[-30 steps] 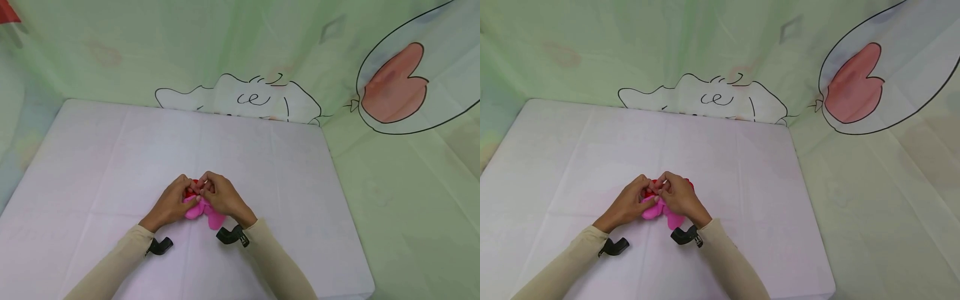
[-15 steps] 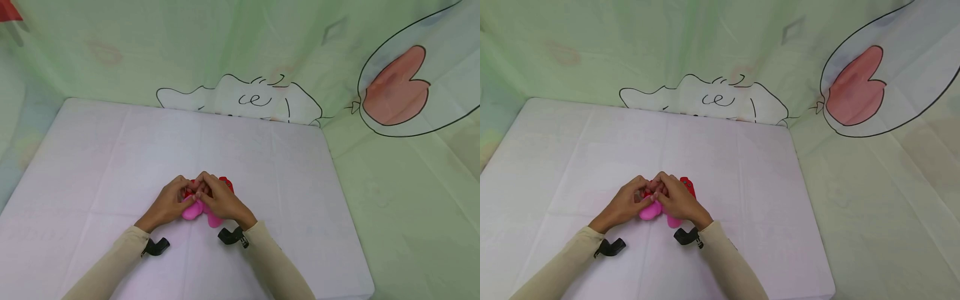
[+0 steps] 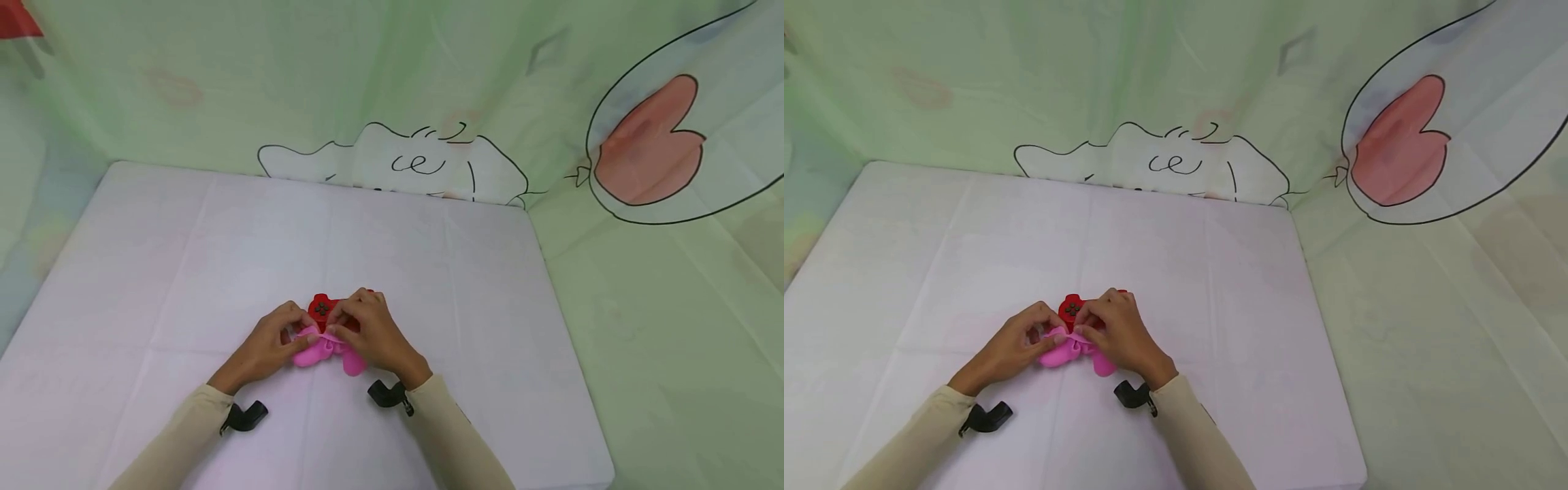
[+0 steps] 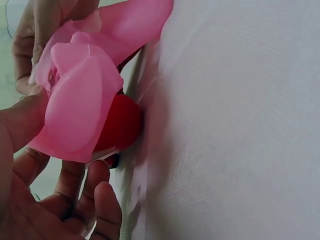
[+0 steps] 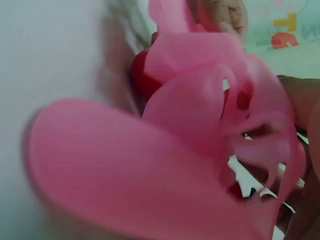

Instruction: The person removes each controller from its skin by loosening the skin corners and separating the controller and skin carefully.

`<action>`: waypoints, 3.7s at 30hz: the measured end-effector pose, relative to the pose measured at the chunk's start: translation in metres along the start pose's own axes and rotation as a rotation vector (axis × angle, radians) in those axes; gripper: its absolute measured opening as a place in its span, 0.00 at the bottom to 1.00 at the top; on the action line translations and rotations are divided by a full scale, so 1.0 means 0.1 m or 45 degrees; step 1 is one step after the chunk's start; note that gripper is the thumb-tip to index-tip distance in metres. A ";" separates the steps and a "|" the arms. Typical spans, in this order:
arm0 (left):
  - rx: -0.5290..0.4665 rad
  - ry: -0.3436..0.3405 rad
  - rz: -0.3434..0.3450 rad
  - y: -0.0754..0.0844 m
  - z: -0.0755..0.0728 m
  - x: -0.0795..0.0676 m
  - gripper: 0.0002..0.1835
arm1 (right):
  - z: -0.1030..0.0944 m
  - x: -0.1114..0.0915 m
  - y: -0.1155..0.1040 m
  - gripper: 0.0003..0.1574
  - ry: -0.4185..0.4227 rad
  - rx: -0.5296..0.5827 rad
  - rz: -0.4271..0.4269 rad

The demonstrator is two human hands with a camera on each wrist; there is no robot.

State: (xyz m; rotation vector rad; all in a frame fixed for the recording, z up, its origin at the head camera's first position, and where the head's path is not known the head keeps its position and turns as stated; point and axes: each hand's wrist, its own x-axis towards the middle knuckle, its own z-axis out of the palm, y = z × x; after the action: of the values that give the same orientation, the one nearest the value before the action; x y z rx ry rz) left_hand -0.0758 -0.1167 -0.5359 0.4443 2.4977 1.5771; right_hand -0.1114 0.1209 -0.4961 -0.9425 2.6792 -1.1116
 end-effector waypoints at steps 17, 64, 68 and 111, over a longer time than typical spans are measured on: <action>-0.009 -0.042 0.037 -0.01 -0.03 -0.07 0.04 | -0.05 -0.52 0.18 0.17 0.164 -0.158 0.066; 0.115 0.315 -0.206 0.10 0.07 -0.61 0.18 | -0.05 -0.37 0.03 0.15 0.247 0.227 -0.112; 0.182 0.358 -0.257 0.13 0.10 -0.68 0.17 | 0.05 -0.22 -0.12 0.13 0.158 0.203 -0.176; 0.168 0.534 -0.267 0.24 0.25 -0.95 0.20 | 0.26 0.07 -0.33 0.06 0.072 0.154 0.032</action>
State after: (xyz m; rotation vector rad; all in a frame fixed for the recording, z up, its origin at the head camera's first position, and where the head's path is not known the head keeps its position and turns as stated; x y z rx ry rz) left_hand 0.0246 -0.1169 -0.5277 -0.1519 2.8457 1.5586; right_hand -0.0921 0.0833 -0.4920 -0.8675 2.6247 -1.2971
